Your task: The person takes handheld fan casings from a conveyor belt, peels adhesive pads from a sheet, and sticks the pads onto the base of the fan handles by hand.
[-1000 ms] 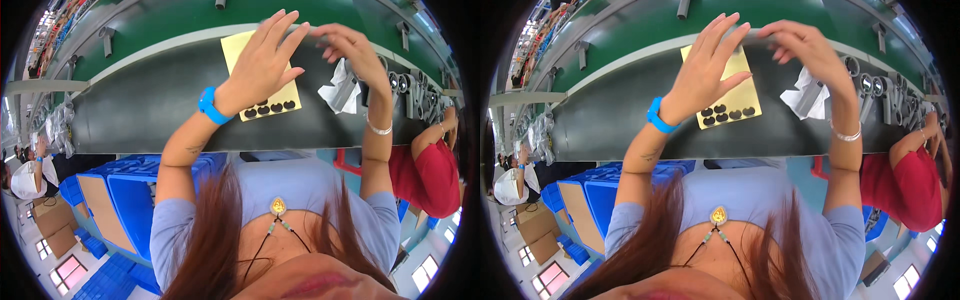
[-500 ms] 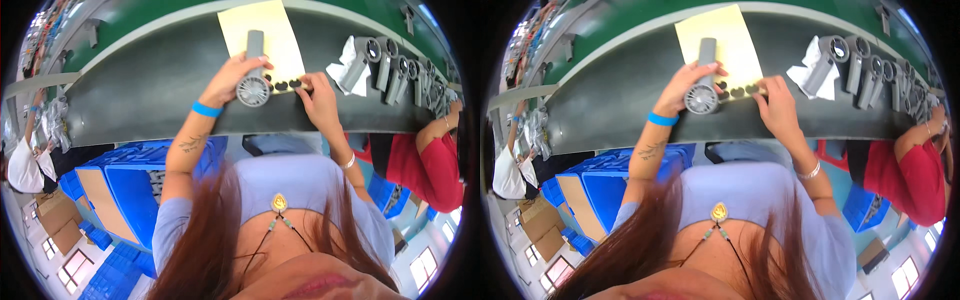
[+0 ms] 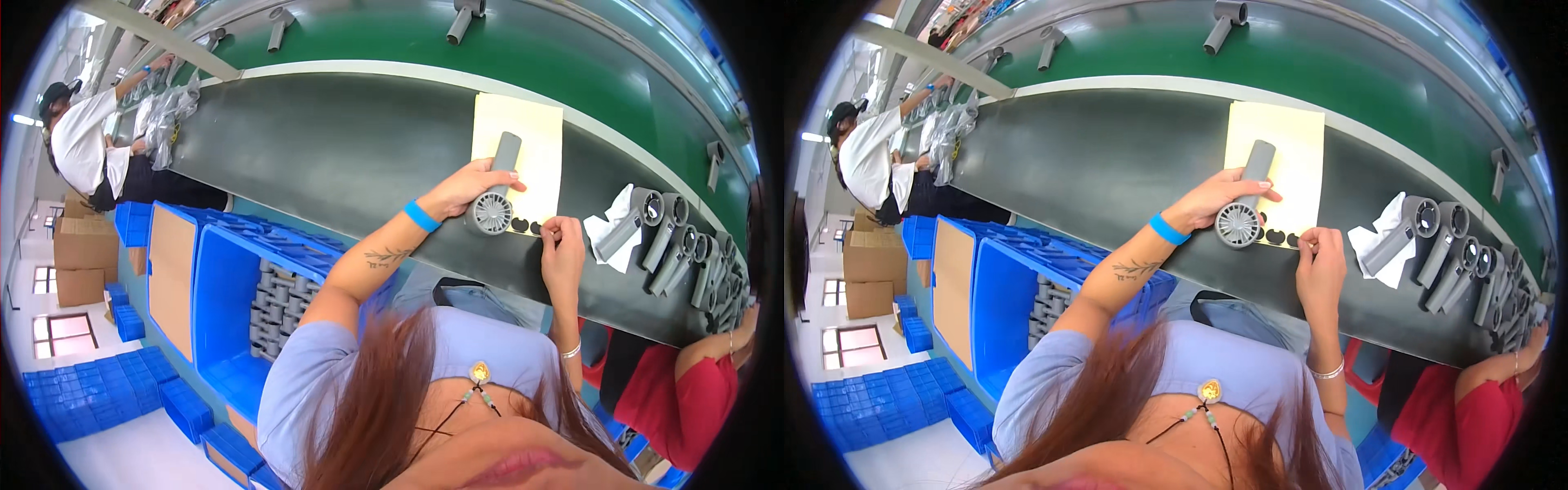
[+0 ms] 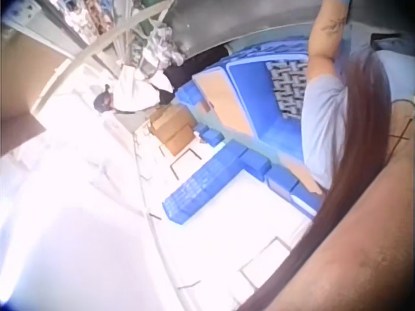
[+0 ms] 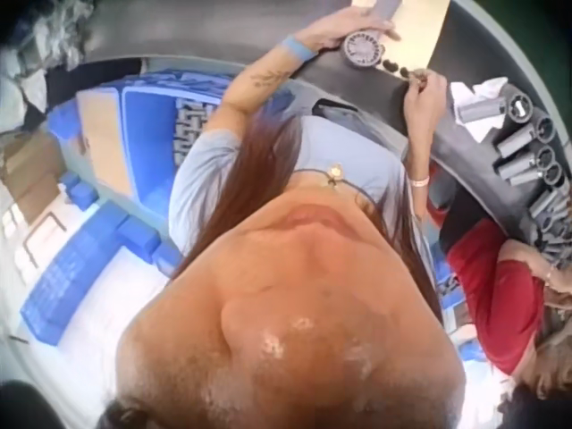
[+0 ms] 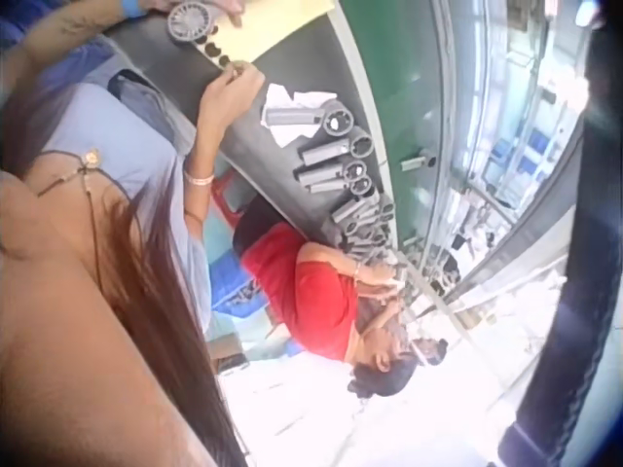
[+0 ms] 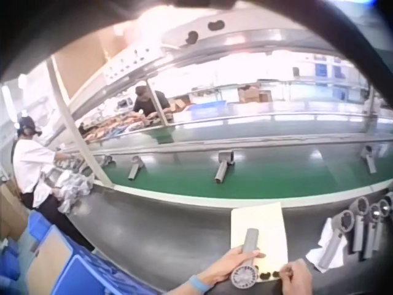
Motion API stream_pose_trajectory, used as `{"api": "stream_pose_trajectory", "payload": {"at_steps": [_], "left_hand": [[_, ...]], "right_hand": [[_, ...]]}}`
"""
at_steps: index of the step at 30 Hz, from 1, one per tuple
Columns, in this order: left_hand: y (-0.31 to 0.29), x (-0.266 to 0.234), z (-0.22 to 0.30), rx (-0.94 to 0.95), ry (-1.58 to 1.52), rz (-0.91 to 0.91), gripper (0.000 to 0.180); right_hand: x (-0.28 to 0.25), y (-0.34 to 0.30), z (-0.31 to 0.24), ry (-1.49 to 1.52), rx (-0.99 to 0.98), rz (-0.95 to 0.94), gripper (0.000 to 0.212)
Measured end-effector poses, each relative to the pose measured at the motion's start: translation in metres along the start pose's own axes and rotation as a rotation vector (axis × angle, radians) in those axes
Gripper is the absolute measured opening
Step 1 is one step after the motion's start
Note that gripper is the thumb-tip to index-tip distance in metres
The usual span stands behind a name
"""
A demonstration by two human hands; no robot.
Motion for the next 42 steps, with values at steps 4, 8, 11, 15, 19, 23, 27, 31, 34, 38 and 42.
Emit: {"api": "stream_pose_trajectory", "payload": {"at_steps": [4,8,11,15,19,23,27,31,34,38,42], "left_hand": [[0.000,0.001,0.004,0.001,-0.004,0.018,0.043],[-0.017,0.013,0.008,0.185,0.002,0.074,0.045],[-0.030,0.033,0.021,0.599,0.194,0.007,0.048],[-0.046,0.046,0.037,0.952,0.527,0.027,0.039],[-0.050,0.053,0.027,1.023,0.766,0.071,0.042],[-0.061,0.055,0.017,1.102,1.075,0.193,0.045],[-0.077,0.059,0.012,1.092,1.097,0.283,0.048],[-0.088,0.063,0.007,0.929,0.782,0.267,0.052],[-0.099,0.060,0.009,0.800,0.597,0.270,0.049],[-0.108,0.057,0.014,0.796,0.838,0.255,0.045],[-0.104,0.067,0.000,0.955,0.606,0.286,0.045]], "right_hand": [[-0.011,-0.004,0.010,0.280,-0.007,-0.043,0.006],[-0.040,-0.016,0.012,0.664,0.038,0.042,0.004],[-0.058,-0.023,-0.001,0.702,0.029,0.117,0.005],[-0.071,-0.024,-0.031,0.710,-0.054,0.123,0.010],[-0.075,-0.024,-0.060,0.741,-0.154,0.156,0.024],[-0.068,-0.016,-0.076,0.766,-0.260,0.155,0.036],[-0.059,-0.014,-0.084,0.846,-0.267,0.106,0.037],[-0.058,-0.015,-0.081,0.956,-0.188,0.049,0.033],[-0.054,-0.018,-0.079,0.981,-0.161,0.040,0.031],[-0.049,-0.021,-0.081,1.026,-0.092,-0.004,0.032],[-0.047,-0.023,-0.088,1.028,-0.141,0.001,0.033]]}}
Point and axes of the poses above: each hand's wrist, its own y-axis towards the middle knuckle, its own x-axis out of the palm, z = x × y, the point moved 1 cm from there along y, towards the middle knuckle, and after that the axes turned 3 degrees about -x, right-handed, at the moved point
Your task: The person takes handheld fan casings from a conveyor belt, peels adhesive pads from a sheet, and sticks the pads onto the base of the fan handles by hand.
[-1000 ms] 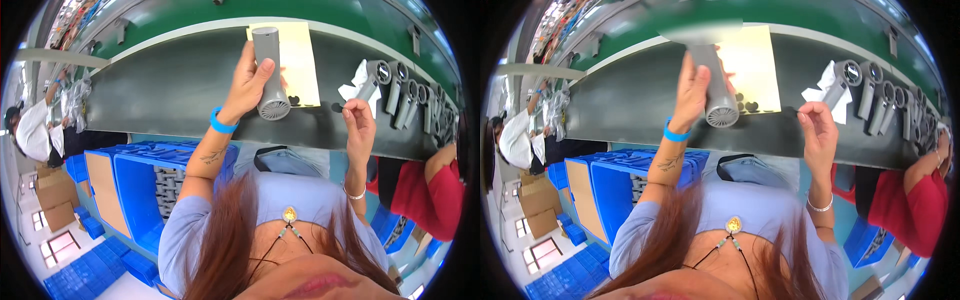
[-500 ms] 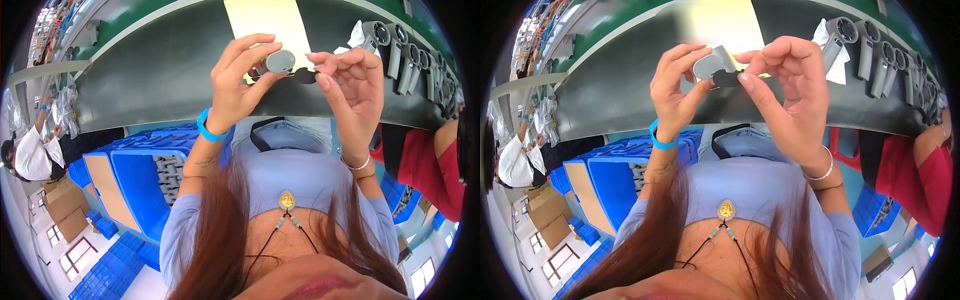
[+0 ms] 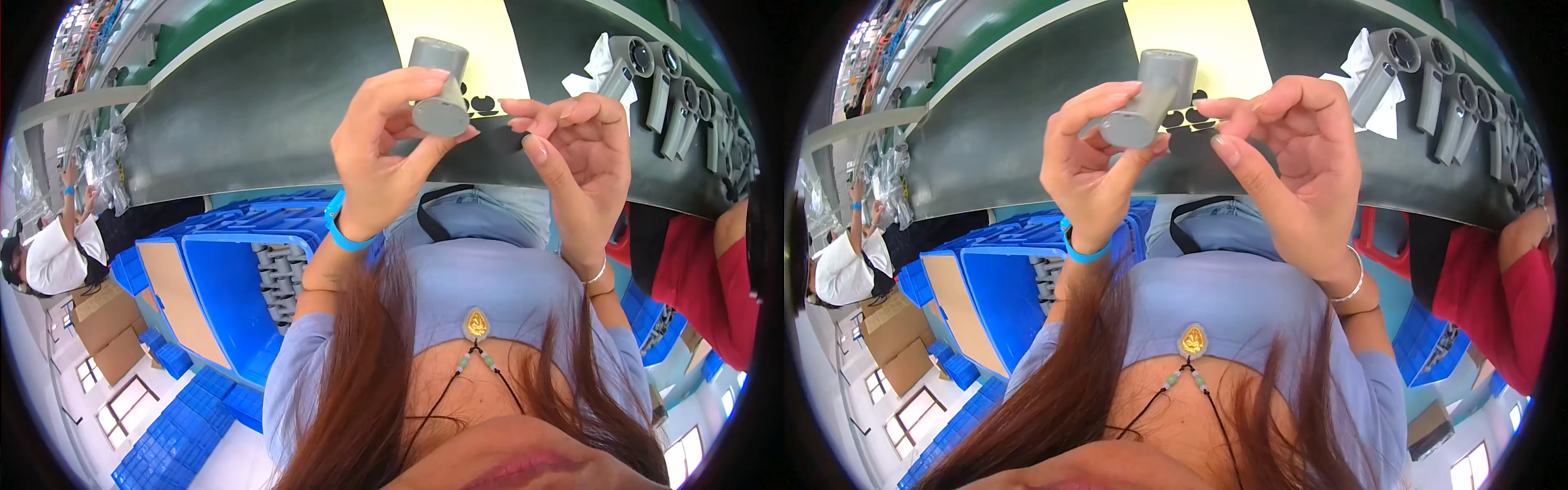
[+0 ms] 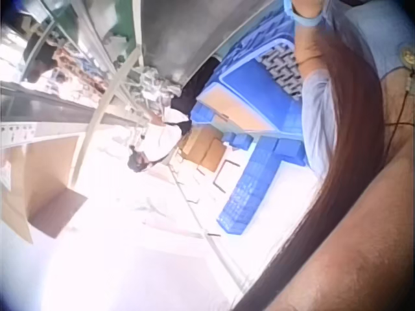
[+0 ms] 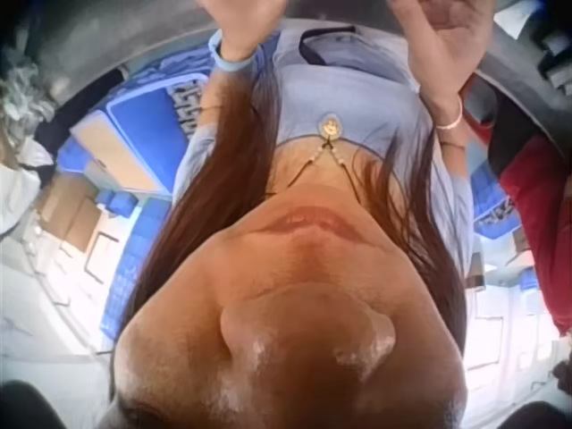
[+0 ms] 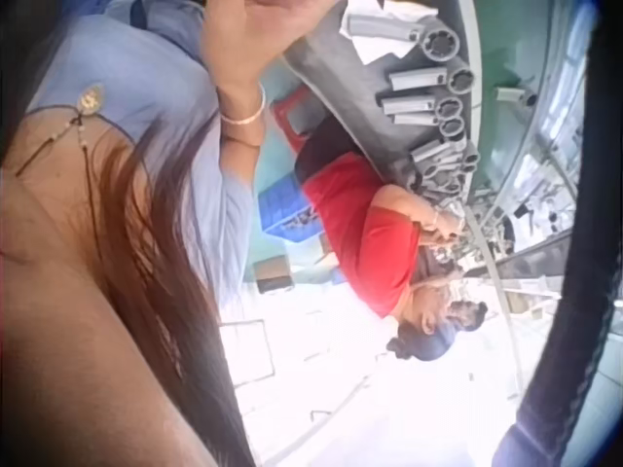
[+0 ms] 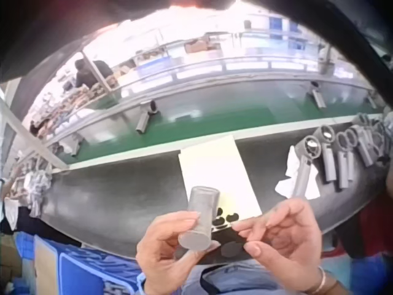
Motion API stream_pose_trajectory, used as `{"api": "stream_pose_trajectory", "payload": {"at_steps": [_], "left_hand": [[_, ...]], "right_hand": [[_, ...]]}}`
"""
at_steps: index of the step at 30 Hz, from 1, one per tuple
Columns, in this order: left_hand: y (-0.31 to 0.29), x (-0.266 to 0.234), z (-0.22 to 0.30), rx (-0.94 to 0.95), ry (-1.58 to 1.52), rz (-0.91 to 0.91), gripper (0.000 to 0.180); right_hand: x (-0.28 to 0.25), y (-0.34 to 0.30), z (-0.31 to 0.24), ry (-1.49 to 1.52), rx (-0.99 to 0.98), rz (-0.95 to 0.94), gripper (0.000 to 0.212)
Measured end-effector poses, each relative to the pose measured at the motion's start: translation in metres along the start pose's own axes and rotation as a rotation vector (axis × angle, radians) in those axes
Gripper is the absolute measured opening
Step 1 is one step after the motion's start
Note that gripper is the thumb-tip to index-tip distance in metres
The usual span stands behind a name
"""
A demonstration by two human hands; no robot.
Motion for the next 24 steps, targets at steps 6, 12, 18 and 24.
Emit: {"api": "stream_pose_trajectory", "payload": {"at_steps": [6,12,18,24], "left_hand": [[-0.007,0.013,-0.009,-0.032,-0.033,-0.086,0.044],[-0.005,0.010,-0.005,-0.145,-0.124,-0.139,0.049],[-0.004,0.005,-0.007,-0.238,-0.297,-0.244,0.046],[-0.004,0.007,-0.010,-0.202,-0.335,-0.239,0.039]], "right_hand": [[0.001,0.002,-0.002,-0.119,-0.042,-0.010,0.033],[0.001,0.005,-0.003,-0.178,0.017,-0.042,0.033],[0.001,0.008,-0.010,-0.225,0.099,-0.064,0.033],[0.003,0.010,-0.012,-0.251,0.138,-0.053,0.032]]}}
Point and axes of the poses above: each hand's wrist, its own y-axis towards the middle knuckle, its own x-axis out of the palm, z = x × y, the point moved 1 cm from there along y, towards the middle knuckle, and after that the axes turned 3 degrees about -x, right-handed, at the moved point
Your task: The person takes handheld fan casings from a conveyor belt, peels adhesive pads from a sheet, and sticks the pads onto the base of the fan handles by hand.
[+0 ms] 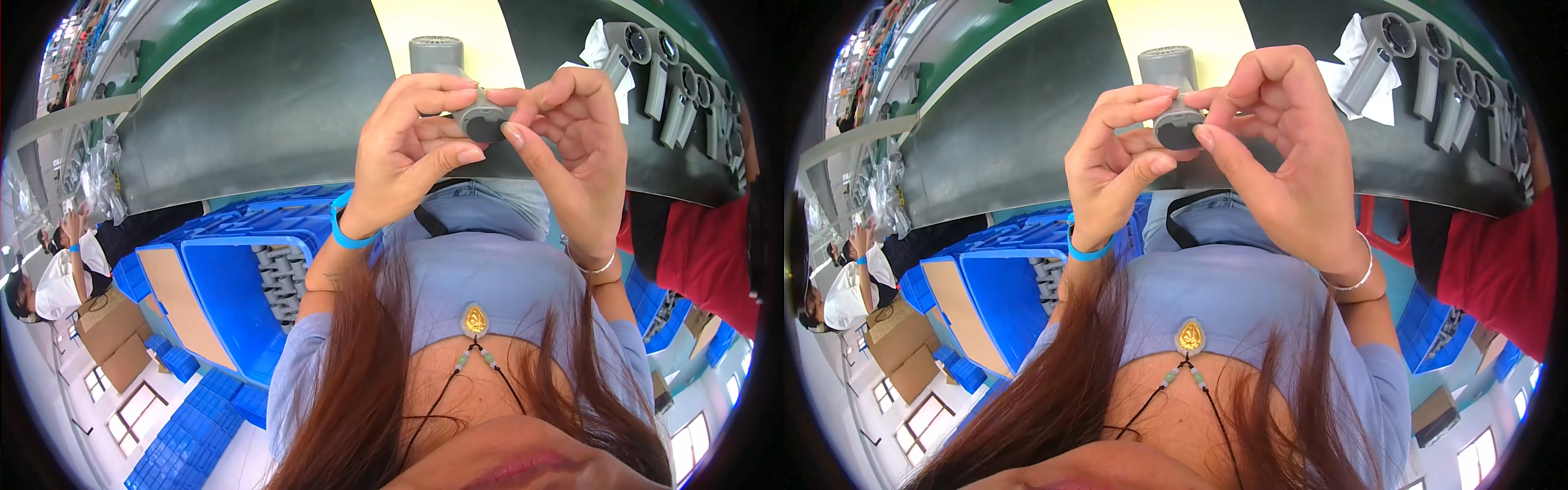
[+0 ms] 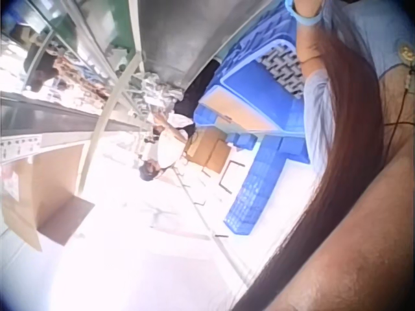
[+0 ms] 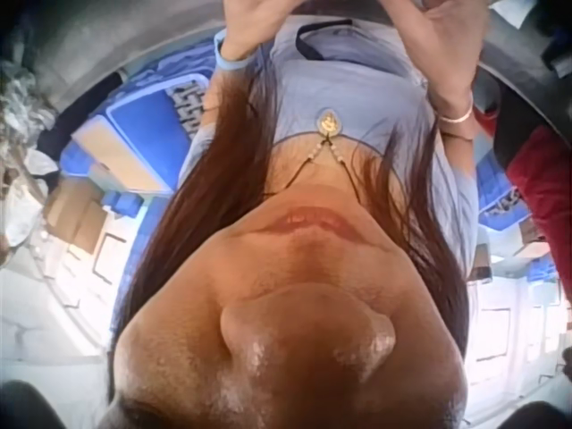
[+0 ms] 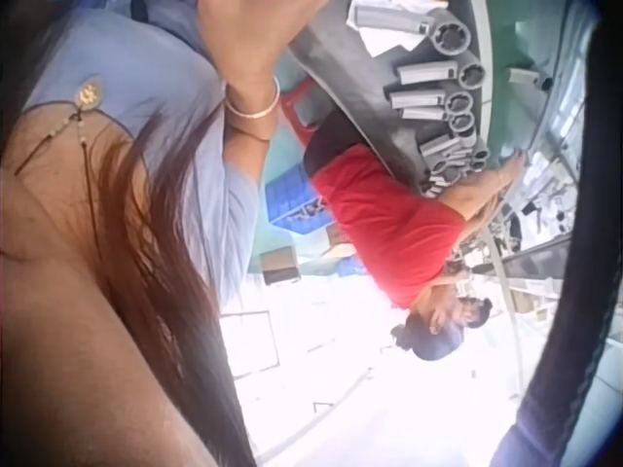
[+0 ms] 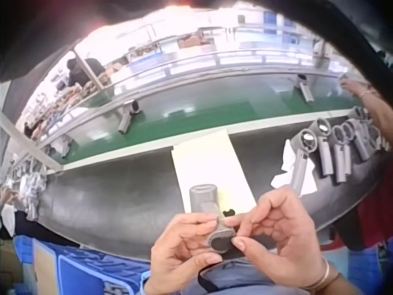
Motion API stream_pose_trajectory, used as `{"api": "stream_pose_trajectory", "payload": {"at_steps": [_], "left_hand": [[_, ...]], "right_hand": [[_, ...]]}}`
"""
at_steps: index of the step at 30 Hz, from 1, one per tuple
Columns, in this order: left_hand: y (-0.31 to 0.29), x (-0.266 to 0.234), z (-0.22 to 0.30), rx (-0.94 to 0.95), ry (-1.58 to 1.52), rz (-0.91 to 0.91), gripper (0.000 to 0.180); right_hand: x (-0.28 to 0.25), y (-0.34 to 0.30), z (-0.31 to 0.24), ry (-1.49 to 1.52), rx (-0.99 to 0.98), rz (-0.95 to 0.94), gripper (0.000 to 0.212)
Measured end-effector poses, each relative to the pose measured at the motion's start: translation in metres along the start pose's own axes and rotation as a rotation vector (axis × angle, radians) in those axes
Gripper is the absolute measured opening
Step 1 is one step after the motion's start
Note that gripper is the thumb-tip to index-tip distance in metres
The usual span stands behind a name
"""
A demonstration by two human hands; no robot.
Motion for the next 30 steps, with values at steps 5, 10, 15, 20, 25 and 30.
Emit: {"api": "stream_pose_trajectory", "payload": {"at_steps": [5,10,15,20,25,30], "left_hand": [[0.0007,0.0010,-0.0005,-0.003,0.008,0.002,0.036],[0.0008,0.0025,-0.0013,-0.018,-0.009,0.014,0.032],[0.0017,0.0034,-0.0018,-0.013,-0.020,0.017,0.031],[0.0019,0.0039,-0.0023,-0.025,-0.039,0.022,0.030],[0.0028,0.0048,-0.0033,-0.020,-0.037,0.023,0.028],[0.0032,0.0050,-0.0036,-0.015,-0.032,0.019,0.027]], "right_hand": [[-0.0010,-0.0002,-0.0009,-0.026,0.002,0.010,0.031],[-0.0016,0.0009,-0.0002,-0.023,-0.001,0.008,0.030],[-0.0021,0.0013,-0.0002,-0.036,0.004,0.013,0.030],[-0.0021,0.0016,0.0001,-0.039,0.006,0.020,0.030],[-0.0026,0.0022,-0.0011,-0.070,0.007,0.020,0.031],[-0.0018,0.0027,-0.0022,-0.082,0.015,0.028,0.032]]}}
Point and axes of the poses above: each hand's wrist, its own y-axis towards the middle knuckle, its own x-axis out of the palm, z = x × y, the point moved 1 cm from there along y, towards the middle knuckle, and after that the axes turned 3 degrees about -x, right-handed, at the moved point
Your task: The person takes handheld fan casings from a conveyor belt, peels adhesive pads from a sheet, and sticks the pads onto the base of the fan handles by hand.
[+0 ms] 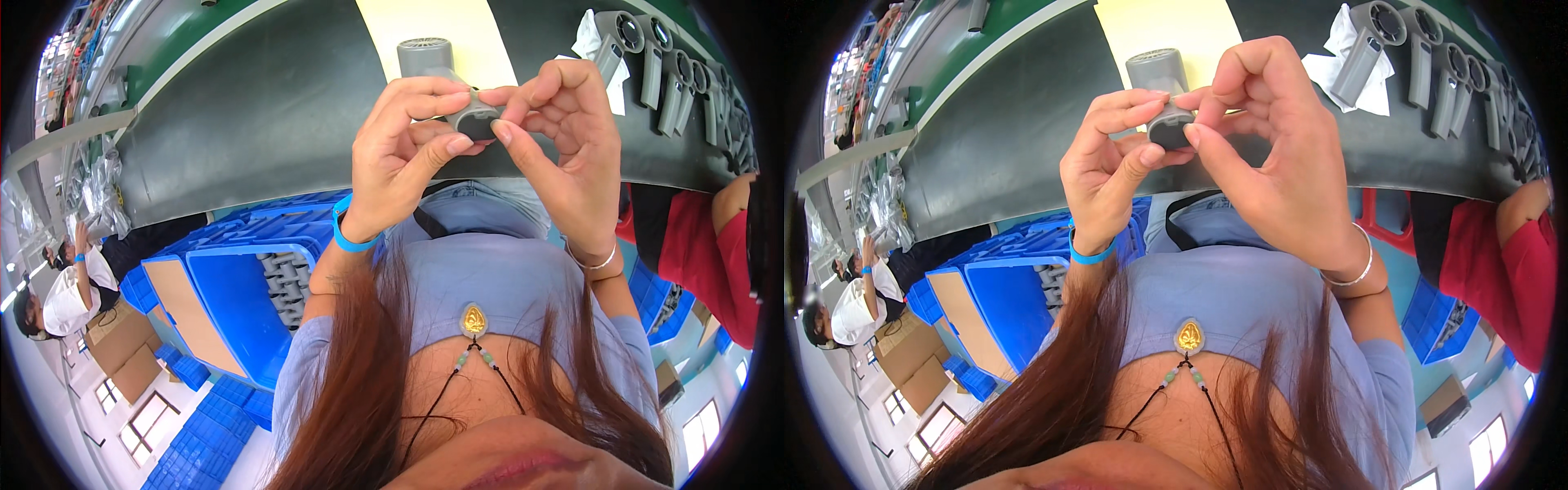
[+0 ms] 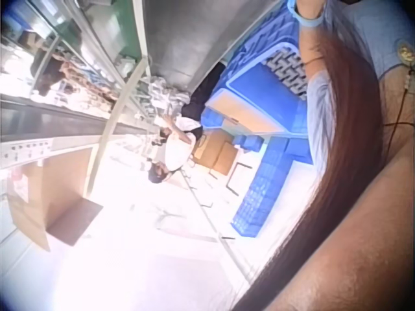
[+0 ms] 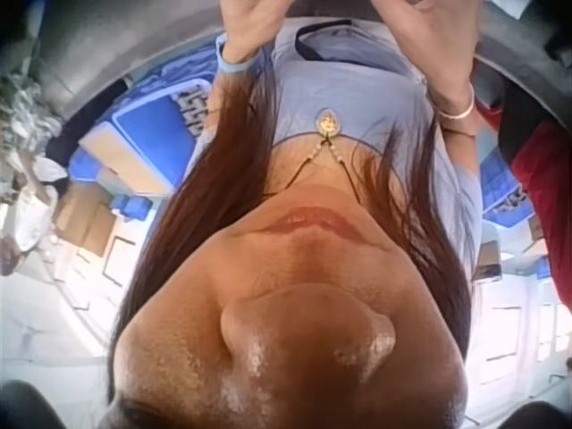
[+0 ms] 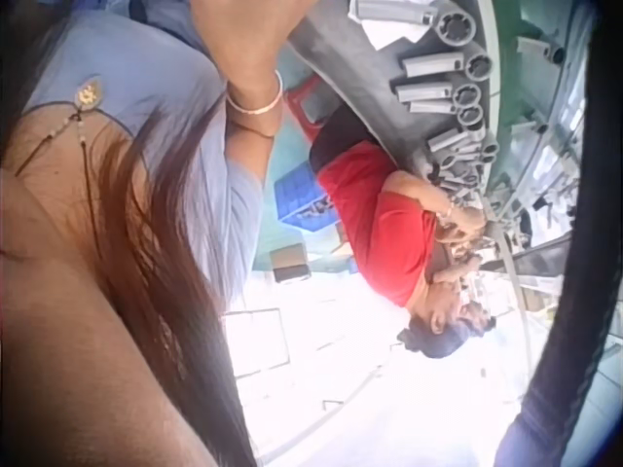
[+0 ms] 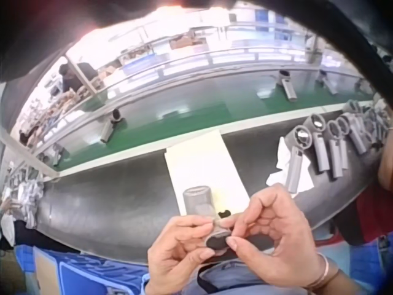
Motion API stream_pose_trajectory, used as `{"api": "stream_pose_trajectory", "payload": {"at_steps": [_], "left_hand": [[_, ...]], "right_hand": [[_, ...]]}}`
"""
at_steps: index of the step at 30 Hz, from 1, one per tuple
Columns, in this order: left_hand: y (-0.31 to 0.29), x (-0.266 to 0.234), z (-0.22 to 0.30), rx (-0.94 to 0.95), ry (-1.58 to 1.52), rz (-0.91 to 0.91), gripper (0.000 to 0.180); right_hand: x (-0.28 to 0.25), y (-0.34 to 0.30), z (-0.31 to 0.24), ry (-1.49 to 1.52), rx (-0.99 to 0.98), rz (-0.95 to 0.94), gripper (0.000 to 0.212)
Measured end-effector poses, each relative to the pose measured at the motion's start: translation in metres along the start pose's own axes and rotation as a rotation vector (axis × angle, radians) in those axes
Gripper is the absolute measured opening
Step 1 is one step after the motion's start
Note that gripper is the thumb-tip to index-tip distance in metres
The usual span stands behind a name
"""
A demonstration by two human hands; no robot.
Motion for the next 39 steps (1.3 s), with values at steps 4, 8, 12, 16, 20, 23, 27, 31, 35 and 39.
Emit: {"api": "stream_pose_trajectory", "payload": {"at_steps": [4,8,12,16,20,23,27,31,35,39], "left_hand": [[0.000,0.001,0.000,-0.016,-0.003,0.016,0.027],[0.002,0.001,-0.002,-0.013,-0.067,0.032,0.027],[0.004,-0.002,-0.002,-0.011,-0.061,0.050,0.027],[0.003,-0.004,-0.001,-0.038,-0.172,0.050,0.027],[0.003,-0.001,-0.003,-0.025,-0.173,0.044,0.027],[0.002,0.000,-0.004,-0.036,-0.169,0.054,0.026],[0.002,0.001,-0.004,-0.023,-0.156,0.036,0.026],[0.002,0.000,-0.004,-0.023,-0.153,0.032,0.027],[0.002,0.001,-0.005,-0.022,-0.155,0.030,0.027],[0.002,0.001,-0.004,-0.028,-0.169,0.028,0.027]], "right_hand": [[-0.001,0.000,0.000,-0.020,-0.014,-0.018,0.033],[-0.001,-0.001,0.004,-0.004,-0.020,-0.003,0.034],[-0.004,-0.006,0.000,0.003,-0.285,0.003,0.036],[-0.007,-0.004,0.001,-0.027,-0.339,0.018,0.037],[-0.005,0.001,0.007,0.069,-0.158,-0.026,0.035],[-0.005,0.001,0.008,0.083,-0.099,-0.021,0.033],[-0.005,0.003,0.006,0.064,-0.088,-0.024,0.033],[-0.004,0.003,0.004,0.054,-0.057,-0.005,0.034],[-0.003,0.003,0.003,0.045,-0.053,-0.007,0.032],[-0.003,0.003,0.003,0.041,-0.048,0.001,0.032]]}}
Point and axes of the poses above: each hand's wrist, its own y-axis towards the middle knuckle, its own x-axis out of the palm, z = x × y, the point moved 1 cm from there along y, towards the middle knuckle, and after that the axes turned 3 degrees about -x, right-handed, at the moved point
